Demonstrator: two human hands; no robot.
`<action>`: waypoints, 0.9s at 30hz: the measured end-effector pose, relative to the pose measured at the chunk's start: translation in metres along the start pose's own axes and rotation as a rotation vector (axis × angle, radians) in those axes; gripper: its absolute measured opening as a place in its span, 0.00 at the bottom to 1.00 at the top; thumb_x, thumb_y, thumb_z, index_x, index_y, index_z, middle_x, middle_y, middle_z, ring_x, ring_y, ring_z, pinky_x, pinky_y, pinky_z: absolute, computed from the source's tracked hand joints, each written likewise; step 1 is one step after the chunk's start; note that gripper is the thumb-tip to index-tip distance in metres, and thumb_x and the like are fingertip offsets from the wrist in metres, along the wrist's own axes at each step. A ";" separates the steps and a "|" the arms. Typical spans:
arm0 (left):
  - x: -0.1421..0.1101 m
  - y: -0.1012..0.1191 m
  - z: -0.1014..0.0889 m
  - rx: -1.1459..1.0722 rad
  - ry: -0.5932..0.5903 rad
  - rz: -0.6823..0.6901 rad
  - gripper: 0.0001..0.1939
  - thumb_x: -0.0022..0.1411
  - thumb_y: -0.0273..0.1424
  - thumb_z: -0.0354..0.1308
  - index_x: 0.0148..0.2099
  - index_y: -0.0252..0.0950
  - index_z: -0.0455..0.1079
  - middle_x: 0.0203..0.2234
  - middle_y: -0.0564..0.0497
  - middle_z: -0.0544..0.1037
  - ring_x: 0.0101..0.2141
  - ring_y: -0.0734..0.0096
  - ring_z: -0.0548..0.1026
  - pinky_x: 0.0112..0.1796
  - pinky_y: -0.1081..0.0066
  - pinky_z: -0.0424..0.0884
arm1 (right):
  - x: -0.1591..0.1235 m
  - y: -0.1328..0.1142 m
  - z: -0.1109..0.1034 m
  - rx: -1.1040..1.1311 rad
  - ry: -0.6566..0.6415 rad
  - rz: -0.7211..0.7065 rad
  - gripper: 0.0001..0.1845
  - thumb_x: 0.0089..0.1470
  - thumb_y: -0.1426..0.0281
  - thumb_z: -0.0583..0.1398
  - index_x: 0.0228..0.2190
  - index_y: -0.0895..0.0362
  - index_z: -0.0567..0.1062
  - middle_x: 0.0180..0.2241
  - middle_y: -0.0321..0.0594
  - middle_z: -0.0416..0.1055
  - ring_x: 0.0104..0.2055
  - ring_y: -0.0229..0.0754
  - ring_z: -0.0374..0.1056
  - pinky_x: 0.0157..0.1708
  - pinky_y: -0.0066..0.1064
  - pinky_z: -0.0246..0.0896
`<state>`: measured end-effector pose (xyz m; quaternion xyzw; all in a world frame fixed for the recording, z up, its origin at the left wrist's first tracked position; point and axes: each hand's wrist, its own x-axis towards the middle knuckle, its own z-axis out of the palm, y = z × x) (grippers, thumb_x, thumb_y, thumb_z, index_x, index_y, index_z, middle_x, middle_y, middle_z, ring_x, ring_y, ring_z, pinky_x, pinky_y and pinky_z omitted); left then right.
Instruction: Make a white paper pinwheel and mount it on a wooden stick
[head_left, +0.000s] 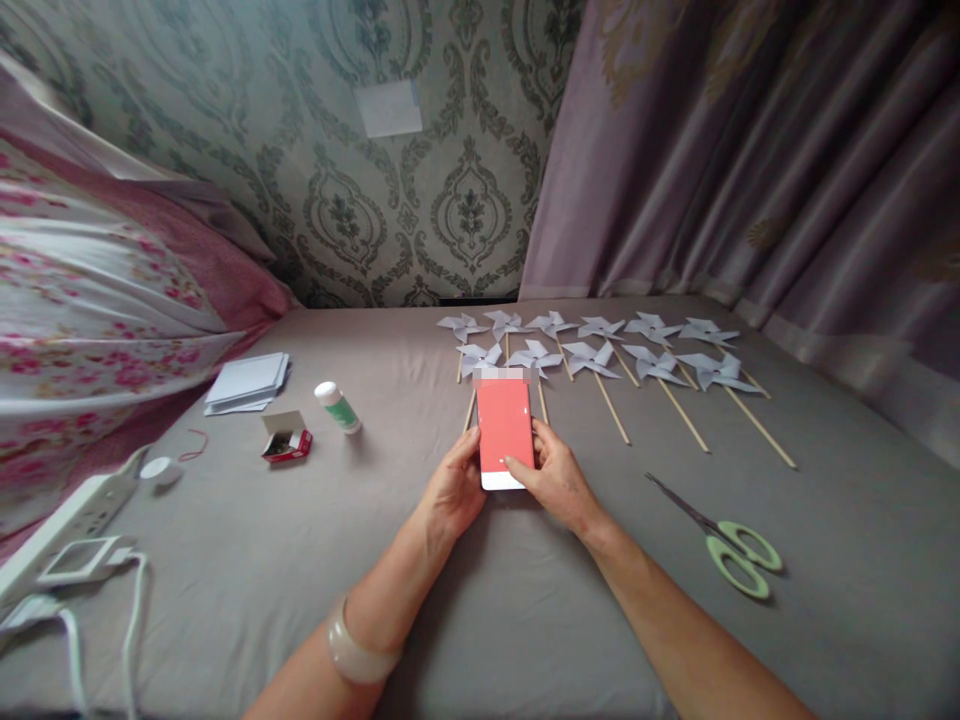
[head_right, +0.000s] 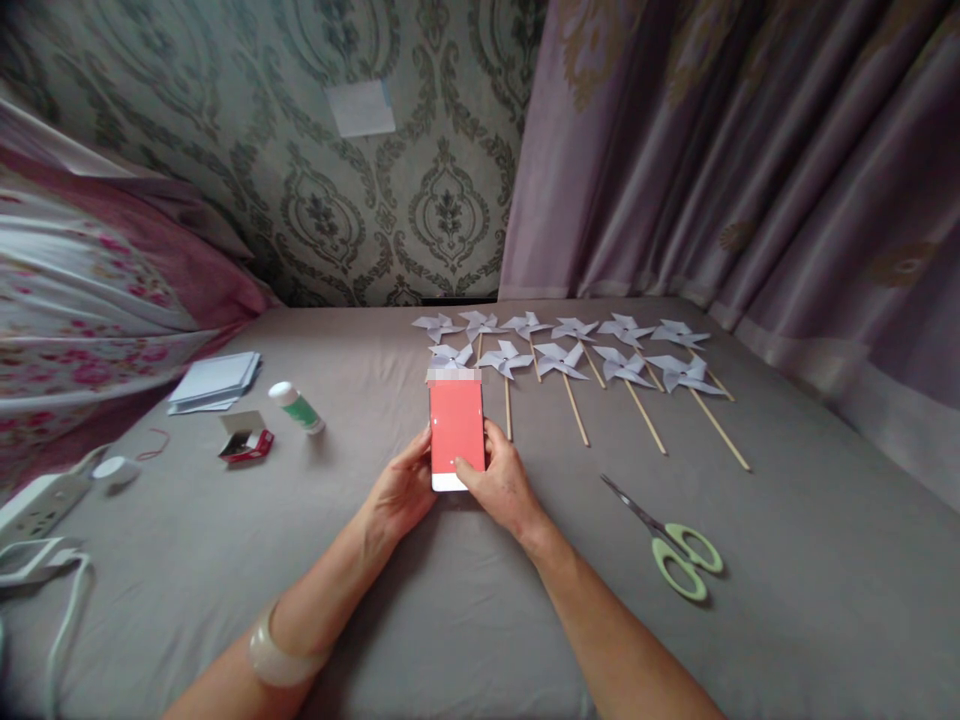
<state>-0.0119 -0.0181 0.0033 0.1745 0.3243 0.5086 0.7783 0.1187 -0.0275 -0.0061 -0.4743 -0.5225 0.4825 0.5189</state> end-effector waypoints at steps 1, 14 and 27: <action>0.000 0.000 0.000 -0.003 0.001 0.002 0.10 0.58 0.31 0.60 0.42 0.33 0.75 0.36 0.47 0.81 0.37 0.65 0.78 0.42 0.68 0.71 | 0.000 0.000 0.000 -0.003 -0.003 -0.001 0.22 0.42 0.72 0.62 0.43 0.54 0.68 0.37 0.40 0.77 0.36 0.43 0.75 0.37 0.35 0.71; -0.001 0.000 0.002 -0.045 -0.010 0.015 0.08 0.60 0.29 0.57 0.40 0.32 0.75 0.34 0.48 0.81 0.33 0.69 0.77 0.38 0.70 0.72 | -0.001 0.004 -0.001 -0.026 0.001 0.006 0.25 0.43 0.72 0.62 0.46 0.55 0.66 0.37 0.41 0.77 0.35 0.43 0.74 0.37 0.35 0.71; 0.001 -0.002 -0.001 -0.029 -0.005 0.013 0.09 0.57 0.30 0.60 0.40 0.32 0.75 0.34 0.48 0.81 0.33 0.69 0.77 0.39 0.70 0.71 | 0.000 0.002 0.000 -0.020 0.006 0.018 0.26 0.42 0.70 0.62 0.46 0.56 0.66 0.36 0.41 0.77 0.34 0.43 0.74 0.37 0.36 0.71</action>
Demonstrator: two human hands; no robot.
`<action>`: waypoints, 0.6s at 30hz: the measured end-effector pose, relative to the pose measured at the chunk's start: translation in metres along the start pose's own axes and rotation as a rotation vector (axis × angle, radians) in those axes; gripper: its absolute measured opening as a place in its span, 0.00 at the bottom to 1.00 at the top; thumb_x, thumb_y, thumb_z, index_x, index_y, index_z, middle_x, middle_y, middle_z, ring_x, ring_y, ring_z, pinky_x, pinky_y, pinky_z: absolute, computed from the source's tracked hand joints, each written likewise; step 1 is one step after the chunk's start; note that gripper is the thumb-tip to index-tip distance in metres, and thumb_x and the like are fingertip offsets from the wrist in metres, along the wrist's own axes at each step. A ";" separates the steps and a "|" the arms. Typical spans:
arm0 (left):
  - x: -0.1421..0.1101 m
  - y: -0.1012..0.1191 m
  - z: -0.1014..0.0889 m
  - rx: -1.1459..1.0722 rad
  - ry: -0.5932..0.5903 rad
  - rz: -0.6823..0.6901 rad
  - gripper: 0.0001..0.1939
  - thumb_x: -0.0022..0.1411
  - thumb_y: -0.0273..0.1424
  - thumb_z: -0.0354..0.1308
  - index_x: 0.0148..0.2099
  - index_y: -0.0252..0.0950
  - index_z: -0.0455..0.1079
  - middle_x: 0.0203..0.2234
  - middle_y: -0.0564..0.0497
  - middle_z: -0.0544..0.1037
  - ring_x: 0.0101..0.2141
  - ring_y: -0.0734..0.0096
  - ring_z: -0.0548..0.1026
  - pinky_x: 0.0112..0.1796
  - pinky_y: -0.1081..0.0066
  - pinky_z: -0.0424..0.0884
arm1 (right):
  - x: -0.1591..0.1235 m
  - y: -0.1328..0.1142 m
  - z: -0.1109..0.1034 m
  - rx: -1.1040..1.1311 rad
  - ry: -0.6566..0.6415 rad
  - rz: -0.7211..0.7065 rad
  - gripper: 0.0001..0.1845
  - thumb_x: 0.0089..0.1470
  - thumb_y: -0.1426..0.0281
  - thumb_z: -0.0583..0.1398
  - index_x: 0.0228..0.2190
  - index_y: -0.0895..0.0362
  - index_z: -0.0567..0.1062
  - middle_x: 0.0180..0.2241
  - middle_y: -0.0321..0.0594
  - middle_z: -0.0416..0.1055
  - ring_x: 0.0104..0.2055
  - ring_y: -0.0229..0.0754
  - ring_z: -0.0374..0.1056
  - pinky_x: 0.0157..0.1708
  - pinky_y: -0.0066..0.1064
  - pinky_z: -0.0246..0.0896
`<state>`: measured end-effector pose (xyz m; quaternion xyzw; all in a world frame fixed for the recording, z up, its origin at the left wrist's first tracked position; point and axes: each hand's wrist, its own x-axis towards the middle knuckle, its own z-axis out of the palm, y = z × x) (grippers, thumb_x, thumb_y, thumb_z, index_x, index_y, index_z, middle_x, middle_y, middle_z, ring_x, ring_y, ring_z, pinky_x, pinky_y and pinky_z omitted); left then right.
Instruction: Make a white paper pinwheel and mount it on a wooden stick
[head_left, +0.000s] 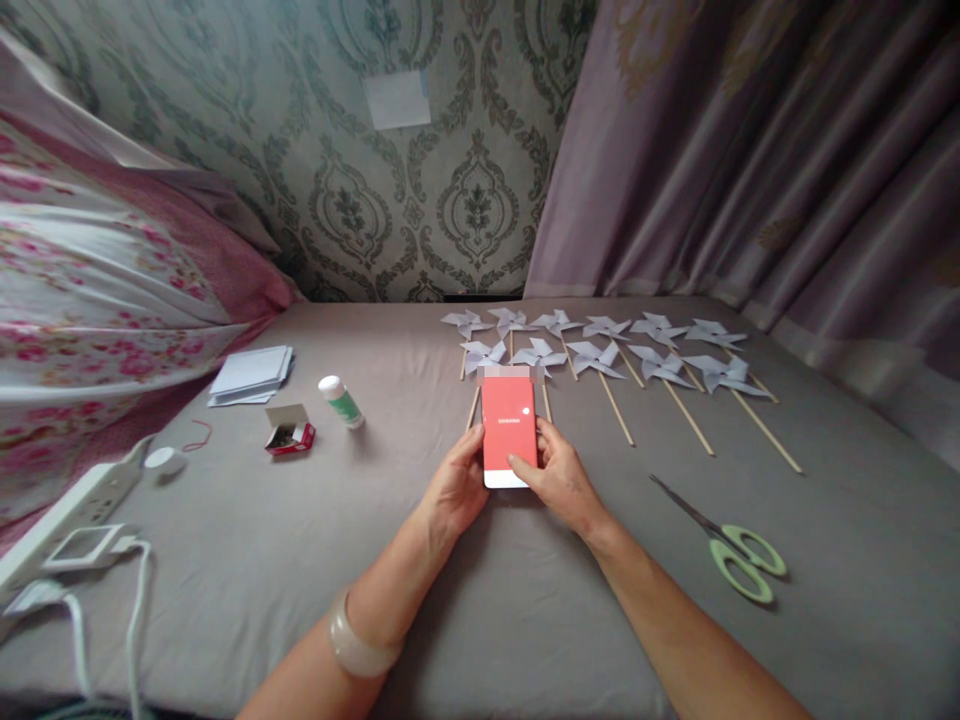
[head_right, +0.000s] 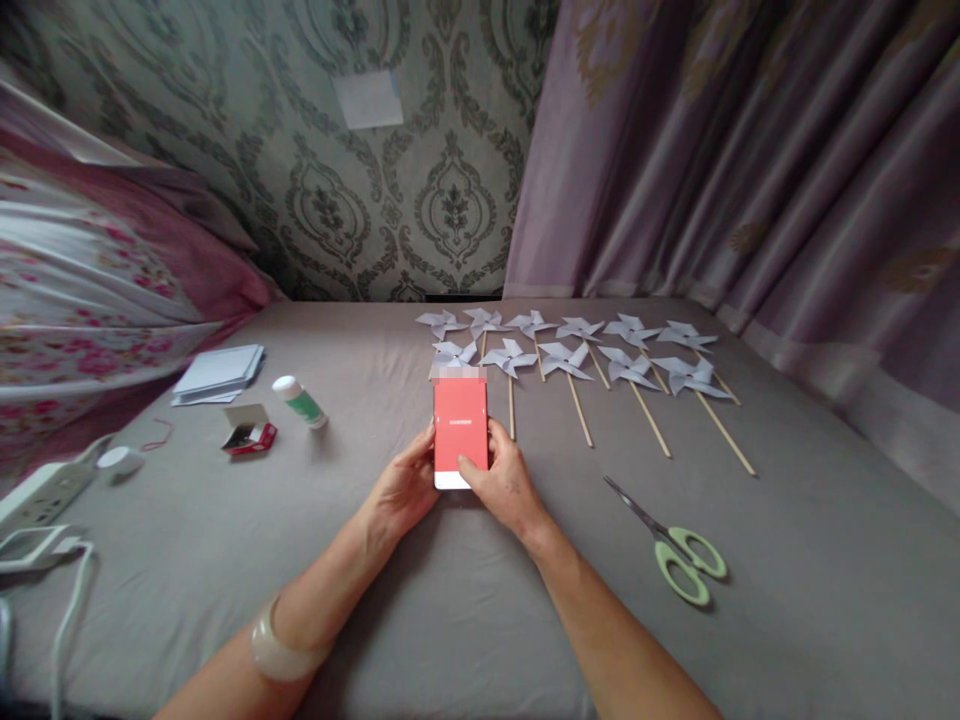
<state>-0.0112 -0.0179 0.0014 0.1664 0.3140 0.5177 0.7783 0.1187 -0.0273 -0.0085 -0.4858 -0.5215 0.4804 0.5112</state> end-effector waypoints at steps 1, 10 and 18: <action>0.000 0.000 0.000 0.004 -0.002 0.002 0.09 0.57 0.31 0.61 0.40 0.32 0.75 0.34 0.48 0.81 0.33 0.69 0.77 0.39 0.70 0.70 | 0.000 0.000 0.000 0.000 0.000 0.000 0.26 0.42 0.70 0.62 0.46 0.56 0.66 0.35 0.41 0.77 0.34 0.43 0.74 0.37 0.36 0.71; 0.000 0.000 0.001 -0.010 0.008 -0.009 0.09 0.58 0.29 0.59 0.40 0.31 0.75 0.33 0.48 0.81 0.31 0.69 0.77 0.37 0.70 0.71 | 0.001 0.003 -0.001 -0.010 0.007 -0.003 0.25 0.41 0.70 0.63 0.45 0.56 0.67 0.37 0.42 0.77 0.36 0.45 0.74 0.36 0.36 0.71; -0.001 0.001 0.001 -0.001 0.009 -0.024 0.08 0.57 0.29 0.60 0.39 0.32 0.75 0.32 0.49 0.80 0.31 0.68 0.77 0.37 0.70 0.71 | 0.001 0.005 -0.001 -0.021 0.009 -0.001 0.24 0.42 0.70 0.62 0.44 0.56 0.67 0.36 0.42 0.77 0.36 0.45 0.74 0.35 0.35 0.71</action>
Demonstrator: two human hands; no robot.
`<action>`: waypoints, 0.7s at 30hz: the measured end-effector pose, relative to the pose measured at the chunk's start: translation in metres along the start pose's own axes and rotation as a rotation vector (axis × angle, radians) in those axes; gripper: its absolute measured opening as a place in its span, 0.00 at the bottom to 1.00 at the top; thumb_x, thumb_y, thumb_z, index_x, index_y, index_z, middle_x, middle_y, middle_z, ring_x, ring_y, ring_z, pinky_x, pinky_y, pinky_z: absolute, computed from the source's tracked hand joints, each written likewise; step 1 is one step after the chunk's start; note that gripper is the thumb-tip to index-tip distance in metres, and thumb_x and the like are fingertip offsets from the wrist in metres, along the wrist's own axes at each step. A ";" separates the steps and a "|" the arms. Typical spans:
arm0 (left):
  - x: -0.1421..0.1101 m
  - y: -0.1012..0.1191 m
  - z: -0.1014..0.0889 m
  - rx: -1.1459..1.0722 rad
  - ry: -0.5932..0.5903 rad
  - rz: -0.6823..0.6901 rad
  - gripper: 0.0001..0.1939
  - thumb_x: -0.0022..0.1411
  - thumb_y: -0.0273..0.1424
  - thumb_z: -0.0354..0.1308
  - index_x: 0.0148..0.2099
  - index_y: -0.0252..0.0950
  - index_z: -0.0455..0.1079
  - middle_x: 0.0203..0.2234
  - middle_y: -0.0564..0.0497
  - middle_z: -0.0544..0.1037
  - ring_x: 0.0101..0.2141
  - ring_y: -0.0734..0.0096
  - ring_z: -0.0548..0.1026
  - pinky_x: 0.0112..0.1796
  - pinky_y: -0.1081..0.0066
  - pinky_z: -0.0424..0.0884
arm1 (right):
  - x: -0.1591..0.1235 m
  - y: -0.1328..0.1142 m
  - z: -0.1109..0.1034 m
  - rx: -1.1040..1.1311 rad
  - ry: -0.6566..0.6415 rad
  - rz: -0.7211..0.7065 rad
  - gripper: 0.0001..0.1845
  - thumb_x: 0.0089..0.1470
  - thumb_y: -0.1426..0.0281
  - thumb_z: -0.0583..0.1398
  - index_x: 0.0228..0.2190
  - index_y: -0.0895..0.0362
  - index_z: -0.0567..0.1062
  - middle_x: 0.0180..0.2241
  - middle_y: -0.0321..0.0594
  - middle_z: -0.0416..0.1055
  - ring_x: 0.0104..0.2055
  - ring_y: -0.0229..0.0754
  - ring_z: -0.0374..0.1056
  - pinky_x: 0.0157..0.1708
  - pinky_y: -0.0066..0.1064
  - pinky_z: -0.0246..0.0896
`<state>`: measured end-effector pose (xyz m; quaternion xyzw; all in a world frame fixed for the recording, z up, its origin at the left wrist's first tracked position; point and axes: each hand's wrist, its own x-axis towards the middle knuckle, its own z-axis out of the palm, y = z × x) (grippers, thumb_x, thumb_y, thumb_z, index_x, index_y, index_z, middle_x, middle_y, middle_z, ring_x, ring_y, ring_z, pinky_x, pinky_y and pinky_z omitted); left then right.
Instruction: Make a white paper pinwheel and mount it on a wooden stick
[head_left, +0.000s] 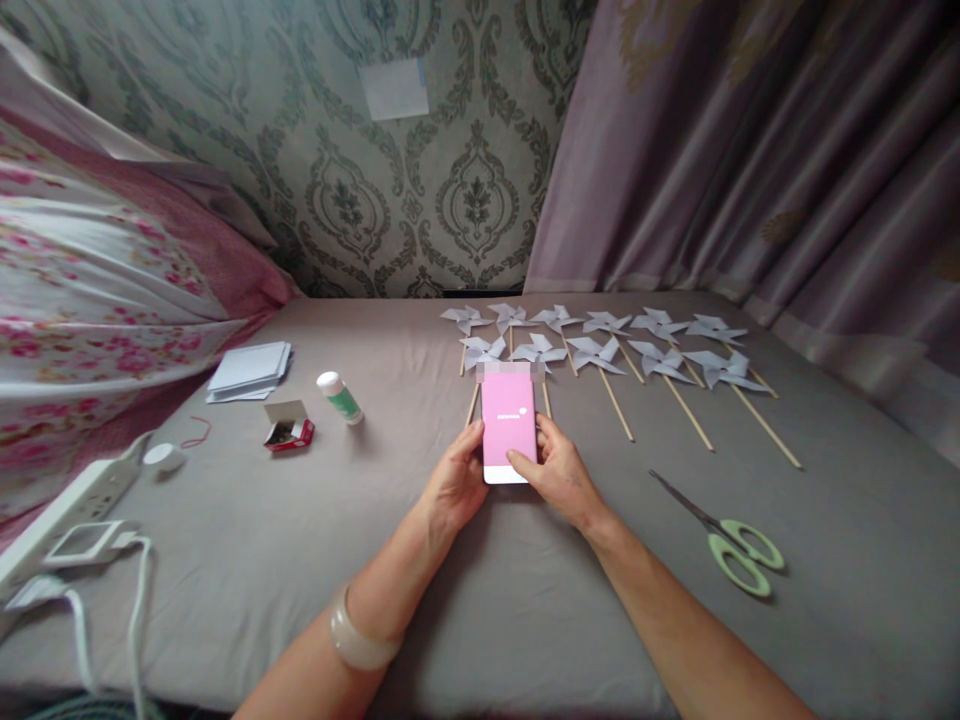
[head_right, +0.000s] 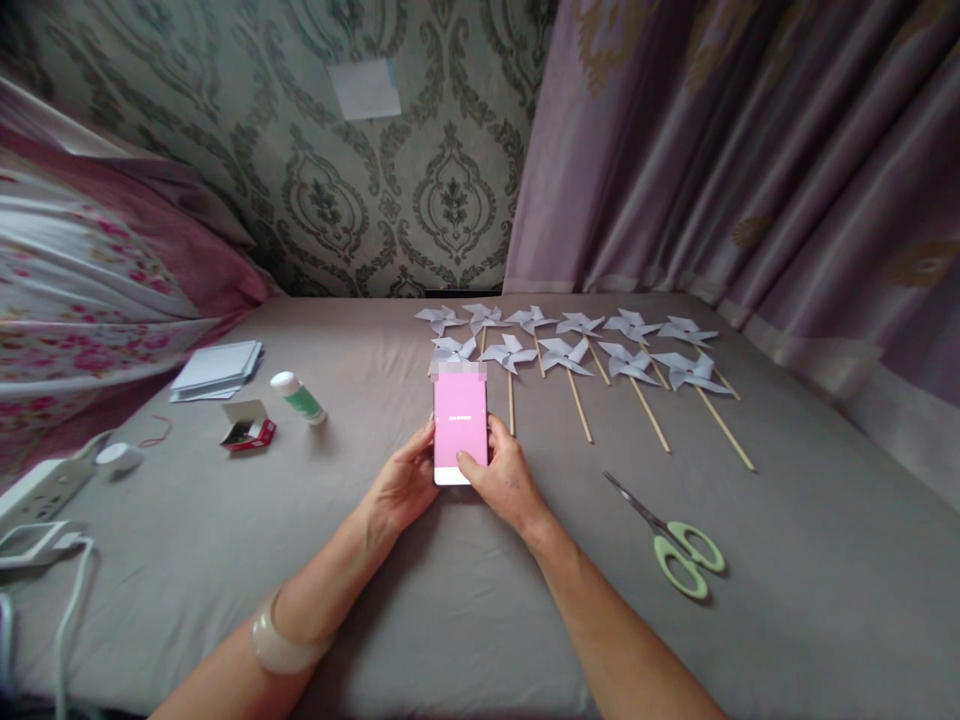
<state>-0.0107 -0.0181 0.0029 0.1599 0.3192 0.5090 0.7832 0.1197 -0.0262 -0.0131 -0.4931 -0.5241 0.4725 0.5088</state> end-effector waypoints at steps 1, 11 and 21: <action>0.000 0.000 0.000 -0.002 0.004 -0.005 0.07 0.57 0.29 0.60 0.38 0.32 0.75 0.31 0.49 0.80 0.31 0.69 0.77 0.37 0.70 0.71 | 0.000 0.000 0.000 0.006 0.001 0.002 0.24 0.42 0.70 0.62 0.44 0.56 0.67 0.36 0.42 0.77 0.36 0.45 0.74 0.36 0.36 0.71; -0.002 0.002 0.002 -0.013 0.043 -0.018 0.06 0.59 0.28 0.58 0.38 0.32 0.75 0.30 0.49 0.80 0.30 0.69 0.76 0.35 0.70 0.71 | 0.001 0.003 -0.001 0.005 -0.007 0.004 0.25 0.43 0.70 0.62 0.45 0.55 0.67 0.37 0.42 0.77 0.36 0.45 0.75 0.35 0.36 0.71; 0.000 0.001 0.000 -0.002 0.023 -0.014 0.08 0.59 0.29 0.59 0.39 0.32 0.75 0.31 0.49 0.80 0.30 0.69 0.76 0.35 0.70 0.71 | 0.000 0.001 -0.001 0.017 0.001 0.019 0.26 0.42 0.70 0.62 0.45 0.56 0.66 0.38 0.43 0.77 0.37 0.46 0.75 0.36 0.36 0.71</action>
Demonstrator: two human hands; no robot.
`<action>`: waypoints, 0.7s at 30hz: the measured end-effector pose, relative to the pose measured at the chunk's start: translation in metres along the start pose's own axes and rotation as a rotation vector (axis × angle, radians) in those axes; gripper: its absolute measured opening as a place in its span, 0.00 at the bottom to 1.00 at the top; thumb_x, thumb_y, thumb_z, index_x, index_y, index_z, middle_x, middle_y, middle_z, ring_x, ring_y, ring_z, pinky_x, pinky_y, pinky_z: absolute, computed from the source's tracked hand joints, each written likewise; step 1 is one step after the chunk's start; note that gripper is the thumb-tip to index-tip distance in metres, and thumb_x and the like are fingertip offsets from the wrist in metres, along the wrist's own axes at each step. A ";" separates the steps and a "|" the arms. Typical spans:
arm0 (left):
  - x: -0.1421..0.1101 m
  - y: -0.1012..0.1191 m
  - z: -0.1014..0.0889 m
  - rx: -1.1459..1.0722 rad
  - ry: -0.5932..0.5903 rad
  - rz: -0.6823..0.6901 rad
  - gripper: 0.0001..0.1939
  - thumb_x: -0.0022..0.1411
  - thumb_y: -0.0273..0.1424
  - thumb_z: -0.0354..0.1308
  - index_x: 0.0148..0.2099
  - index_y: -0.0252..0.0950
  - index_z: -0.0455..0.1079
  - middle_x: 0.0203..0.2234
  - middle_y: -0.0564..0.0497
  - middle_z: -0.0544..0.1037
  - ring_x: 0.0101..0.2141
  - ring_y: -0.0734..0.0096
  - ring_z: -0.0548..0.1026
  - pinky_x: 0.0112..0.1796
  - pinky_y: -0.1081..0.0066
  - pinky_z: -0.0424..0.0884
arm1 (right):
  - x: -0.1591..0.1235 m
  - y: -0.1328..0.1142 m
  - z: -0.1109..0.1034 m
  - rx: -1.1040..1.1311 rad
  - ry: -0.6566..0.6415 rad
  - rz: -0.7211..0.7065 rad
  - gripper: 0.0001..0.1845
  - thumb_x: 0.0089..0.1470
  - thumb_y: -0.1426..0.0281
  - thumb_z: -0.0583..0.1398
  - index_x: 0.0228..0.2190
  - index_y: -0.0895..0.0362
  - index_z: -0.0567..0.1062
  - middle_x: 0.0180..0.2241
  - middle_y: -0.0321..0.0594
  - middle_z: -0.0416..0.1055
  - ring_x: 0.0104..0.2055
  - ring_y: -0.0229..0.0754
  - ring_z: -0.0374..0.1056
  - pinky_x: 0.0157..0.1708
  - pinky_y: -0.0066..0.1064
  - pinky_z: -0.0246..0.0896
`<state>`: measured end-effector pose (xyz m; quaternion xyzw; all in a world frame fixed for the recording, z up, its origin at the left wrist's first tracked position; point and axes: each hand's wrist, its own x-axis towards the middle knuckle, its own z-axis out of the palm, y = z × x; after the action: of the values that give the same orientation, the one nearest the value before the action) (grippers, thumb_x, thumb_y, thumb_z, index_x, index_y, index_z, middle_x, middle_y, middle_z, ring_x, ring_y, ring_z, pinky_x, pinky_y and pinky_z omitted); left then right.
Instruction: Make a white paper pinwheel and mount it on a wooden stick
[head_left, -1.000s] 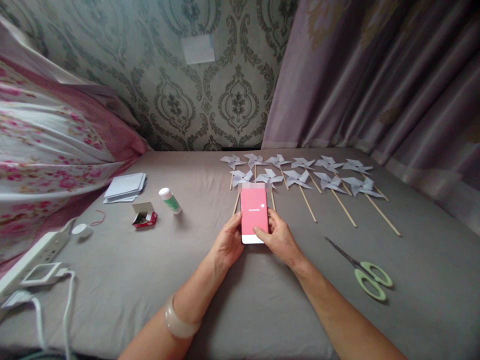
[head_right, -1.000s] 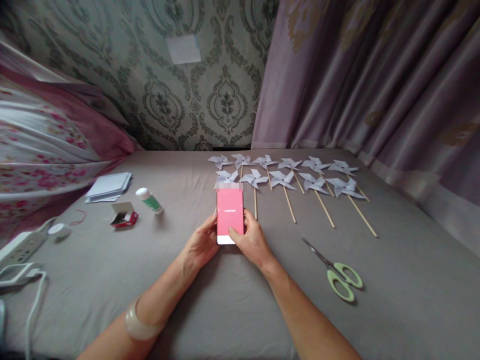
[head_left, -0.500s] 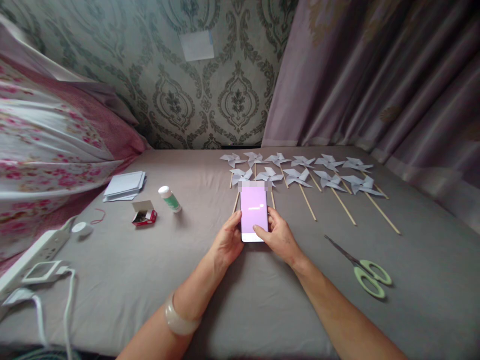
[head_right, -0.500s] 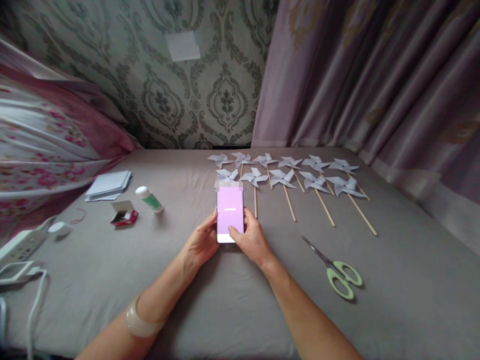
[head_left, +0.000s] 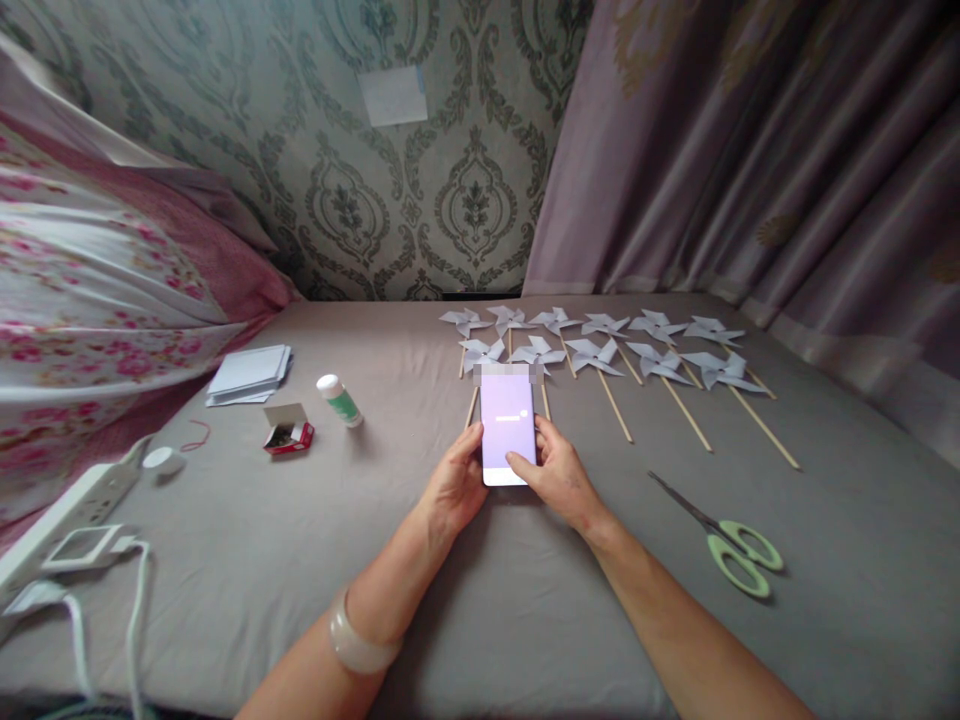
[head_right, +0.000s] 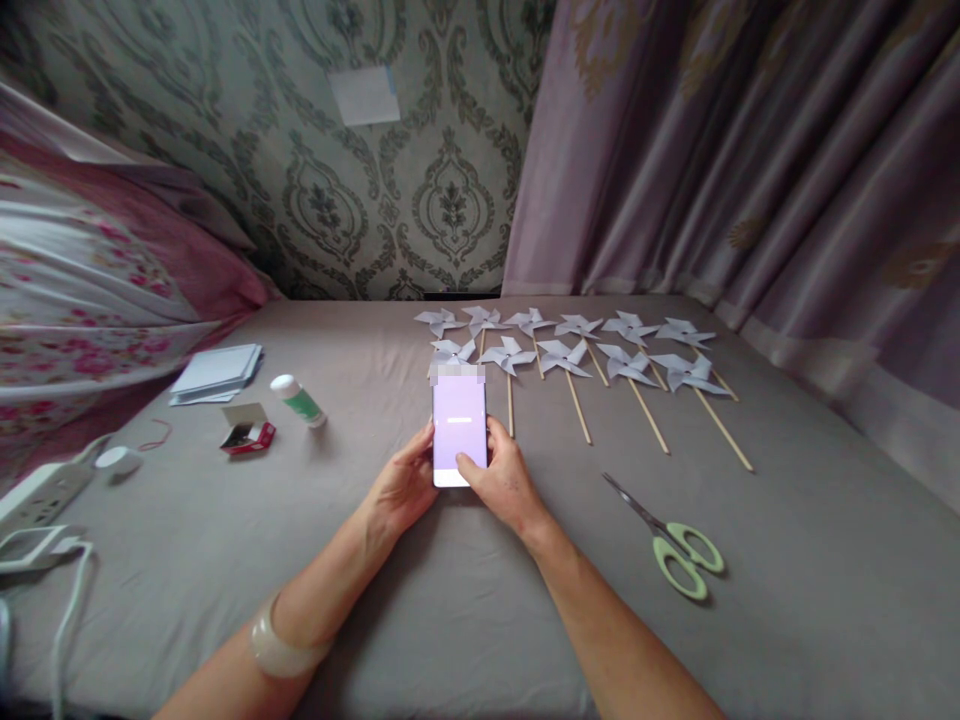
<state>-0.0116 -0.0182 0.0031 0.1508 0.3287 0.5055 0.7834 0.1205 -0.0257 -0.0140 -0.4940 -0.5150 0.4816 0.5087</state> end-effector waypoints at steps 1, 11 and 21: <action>0.000 0.000 0.000 0.000 0.001 -0.002 0.08 0.59 0.29 0.59 0.39 0.32 0.75 0.31 0.49 0.80 0.30 0.69 0.76 0.35 0.70 0.71 | 0.000 0.000 0.000 0.003 0.001 0.000 0.26 0.42 0.70 0.63 0.45 0.56 0.66 0.38 0.42 0.77 0.37 0.46 0.75 0.37 0.36 0.71; 0.000 0.000 -0.001 0.009 0.004 -0.002 0.07 0.57 0.30 0.60 0.38 0.33 0.75 0.31 0.49 0.80 0.32 0.67 0.77 0.39 0.68 0.71 | 0.000 0.000 0.001 0.018 0.005 0.007 0.25 0.42 0.71 0.63 0.44 0.55 0.67 0.36 0.41 0.77 0.36 0.45 0.75 0.36 0.35 0.71; -0.001 0.000 0.001 0.011 -0.004 0.005 0.07 0.58 0.29 0.60 0.38 0.32 0.75 0.30 0.49 0.80 0.31 0.68 0.77 0.39 0.68 0.71 | -0.001 -0.003 0.001 0.020 -0.003 0.007 0.24 0.41 0.70 0.63 0.43 0.55 0.67 0.36 0.41 0.77 0.36 0.45 0.74 0.35 0.36 0.71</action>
<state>-0.0116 -0.0188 0.0044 0.1569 0.3293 0.5054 0.7820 0.1197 -0.0267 -0.0110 -0.4901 -0.5089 0.4893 0.5113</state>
